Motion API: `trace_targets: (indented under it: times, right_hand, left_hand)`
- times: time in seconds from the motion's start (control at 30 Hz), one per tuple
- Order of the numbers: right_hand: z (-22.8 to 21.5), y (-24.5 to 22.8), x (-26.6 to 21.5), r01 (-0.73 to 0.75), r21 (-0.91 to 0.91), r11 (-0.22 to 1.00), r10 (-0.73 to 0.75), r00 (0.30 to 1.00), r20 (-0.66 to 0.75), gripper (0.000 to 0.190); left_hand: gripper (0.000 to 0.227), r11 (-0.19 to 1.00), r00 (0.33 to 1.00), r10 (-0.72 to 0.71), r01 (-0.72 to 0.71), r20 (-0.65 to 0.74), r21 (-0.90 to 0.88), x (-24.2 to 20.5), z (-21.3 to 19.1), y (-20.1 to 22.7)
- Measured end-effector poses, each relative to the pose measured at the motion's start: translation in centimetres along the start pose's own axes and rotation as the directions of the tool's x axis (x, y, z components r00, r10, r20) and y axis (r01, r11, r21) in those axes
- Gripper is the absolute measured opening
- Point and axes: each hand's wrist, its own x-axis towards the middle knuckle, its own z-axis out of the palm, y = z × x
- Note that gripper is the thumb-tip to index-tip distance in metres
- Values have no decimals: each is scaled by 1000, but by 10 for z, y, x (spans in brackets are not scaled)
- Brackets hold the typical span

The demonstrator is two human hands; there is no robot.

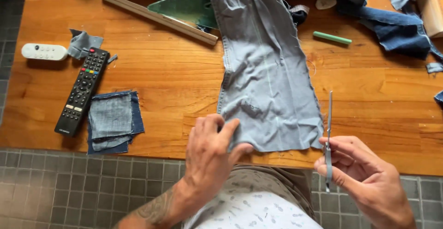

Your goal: The person lays a piece of grey fabric on a wooden table and uses a ruler and chalk to mark a straight line. They then use a triangular ruler to mark angled lines at the ends of the fabric. Finally, they use scissors to cut the fabric along the marked lines.

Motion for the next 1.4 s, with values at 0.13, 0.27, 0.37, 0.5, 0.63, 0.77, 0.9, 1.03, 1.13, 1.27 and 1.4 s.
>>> trace_targets:
  times: [0.13,0.27,0.37,0.5,0.63,0.77,0.9,1.03,1.13,1.27,1.4]
  right_hand:
    - [24,6,9,6,-220,975,-19,998,-57,58]
    - [44,-5,14,-47,-469,882,12,997,-78,61]
    - [36,28,27,45,-153,987,-57,995,-77,56]
    - [37,22,33,-51,77,996,55,997,-47,53]
    - [44,20,22,-75,326,943,80,997,-2,54]
    - [40,24,4,-74,514,855,26,995,100,64]
    - [34,28,-6,-91,520,849,45,994,99,63]
    - [27,23,-9,-76,581,811,25,995,96,68]
    - [25,23,-3,-23,605,796,-18,998,60,66]
    - [19,30,-6,-24,573,819,31,1000,-1,65]
    - [29,36,-10,21,515,857,-3,999,-36,60]
  left_hand:
    - [119,978,977,-207,208,-51,9,-6,-1,-16]
    - [111,938,955,-295,295,-27,182,-8,26,-6]
    - [43,961,968,-251,246,-24,-126,1,24,-8]
    - [22,900,945,-299,325,130,-291,14,13,-11]
    - [60,-484,861,-386,117,331,-867,2,9,12]
    - [23,-808,860,-73,246,505,-535,-54,32,37]
    - [43,-608,736,-67,505,673,-613,-38,24,52]
    - [48,-617,577,-30,631,816,-469,-30,33,71]
    - [59,-595,581,-84,622,809,-508,-20,41,81]
    - [37,-607,626,-273,477,730,-636,-17,33,83]
    - [33,-710,635,-267,380,725,-593,-23,43,86]
